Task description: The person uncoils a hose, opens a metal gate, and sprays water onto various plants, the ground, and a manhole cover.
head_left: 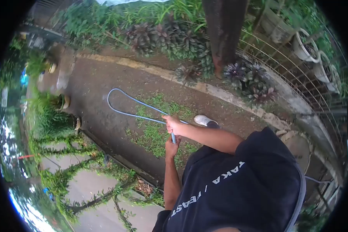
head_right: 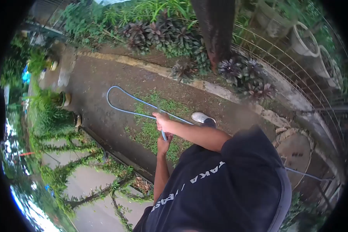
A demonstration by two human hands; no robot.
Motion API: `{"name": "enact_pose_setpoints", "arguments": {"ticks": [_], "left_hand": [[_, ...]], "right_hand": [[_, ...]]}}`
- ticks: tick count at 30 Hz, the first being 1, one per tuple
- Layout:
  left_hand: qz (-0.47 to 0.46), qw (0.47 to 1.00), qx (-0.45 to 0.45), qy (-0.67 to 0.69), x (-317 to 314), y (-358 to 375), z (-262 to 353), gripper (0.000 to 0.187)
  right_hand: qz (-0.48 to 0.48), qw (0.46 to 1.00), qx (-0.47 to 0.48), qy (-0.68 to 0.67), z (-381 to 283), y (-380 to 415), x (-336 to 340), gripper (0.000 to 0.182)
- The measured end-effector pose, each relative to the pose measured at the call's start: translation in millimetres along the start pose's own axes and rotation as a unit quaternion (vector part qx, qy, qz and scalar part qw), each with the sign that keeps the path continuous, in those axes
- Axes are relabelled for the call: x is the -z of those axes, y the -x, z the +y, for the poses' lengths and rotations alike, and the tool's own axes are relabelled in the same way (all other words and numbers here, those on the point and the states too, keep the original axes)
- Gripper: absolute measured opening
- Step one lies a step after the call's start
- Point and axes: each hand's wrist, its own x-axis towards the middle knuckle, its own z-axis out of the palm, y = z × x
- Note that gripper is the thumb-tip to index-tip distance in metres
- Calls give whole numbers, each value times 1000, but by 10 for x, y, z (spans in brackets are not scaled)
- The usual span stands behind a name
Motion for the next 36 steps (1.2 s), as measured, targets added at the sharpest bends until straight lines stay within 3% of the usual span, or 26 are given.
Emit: {"name": "enact_pose_setpoints", "arguments": {"ticks": [2, 4, 5, 7, 8, 10, 11, 13, 15, 18, 20, 22, 25, 27, 28, 30, 32, 33, 35, 36], "left_hand": [[-96, 995, -41, -2, -94, 108, -518, 29], [-118, 960, -141, -210, -96, 146, -921, 27], [-155, 948, -171, -220, -150, 180, -971, 27], [-123, 881, -264, -373, -228, 257, -1052, 26], [-147, 867, -289, -377, -198, 291, -1123, 26], [-202, 820, -243, -477, -332, 307, -1185, 28], [-215, 816, -255, -472, -337, 414, -1219, 28], [-225, 827, -185, -481, -418, 481, -1178, 30], [-221, 823, -211, -479, -579, 609, -1115, 33], [-219, 826, -223, -469, -825, 883, -1013, 37], [-226, 832, -227, -454, -1130, 1141, -855, 39], [-261, 905, -177, -286, -1326, 1513, -686, 40], [-247, 900, -193, -303, -1710, 2039, -455, 40], [-227, 909, -196, -289, -2056, 2367, -369, 44], [-237, 902, -211, -293, -2274, 2529, -290, 44], [-186, 914, -235, -272, -2763, 2882, -97, 46], [-157, 896, -280, -305, -3229, 3270, 130, 43], [-161, 897, -286, -298, -3473, 3453, 203, 43], [-217, 811, -384, -383, -3875, 3797, 406, 36], [-215, 801, -387, -403, -3895, 3976, 541, 36]], "right_hand": [[-32, 995, 23, -96, 63, 350, 331, 48], [-22, 982, 79, -168, 78, 729, 837, 53], [-21, 971, 111, -210, 138, 967, 1161, 53], [-4, 947, 171, -271, 407, 1430, 1853, 52], [12, 936, 192, -294, 547, 1659, 2222, 54], [33, 903, 247, -349, 789, 2200, 2931, 46], [43, 879, 280, -385, 883, 2440, 3280, 46], [51, 848, 338, -406, 953, 3173, 3708, 40], [84, 808, 421, -403, 1013, 3753, 4082, 35], [87, 777, 462, -418, 1116, 4315, 4538, 33], [94, 767, 462, -435, 1196, 4381, 4912, 33], [98, 753, 448, -472, 1293, 4409, 5429, 31], [121, 706, 452, -532, 1559, 4470, 6344, 34], [238, 593, 426, -641, 1895, 4592, 6999, 40], [276, 573, 399, -660, 2130, 4568, 7429, 43], [284, 566, 364, -683, 2668, 4784, 8010, 41], [308, 593, 367, -647, 3095, 4875, 8829, 40], [267, 607, 390, -639, 3289, 5081, 9098, 45], [231, 612, 437, -618, 3450, 5685, 9835, 52], [230, 598, 448, -624, 3565, 5894, 10111, 52]]}}
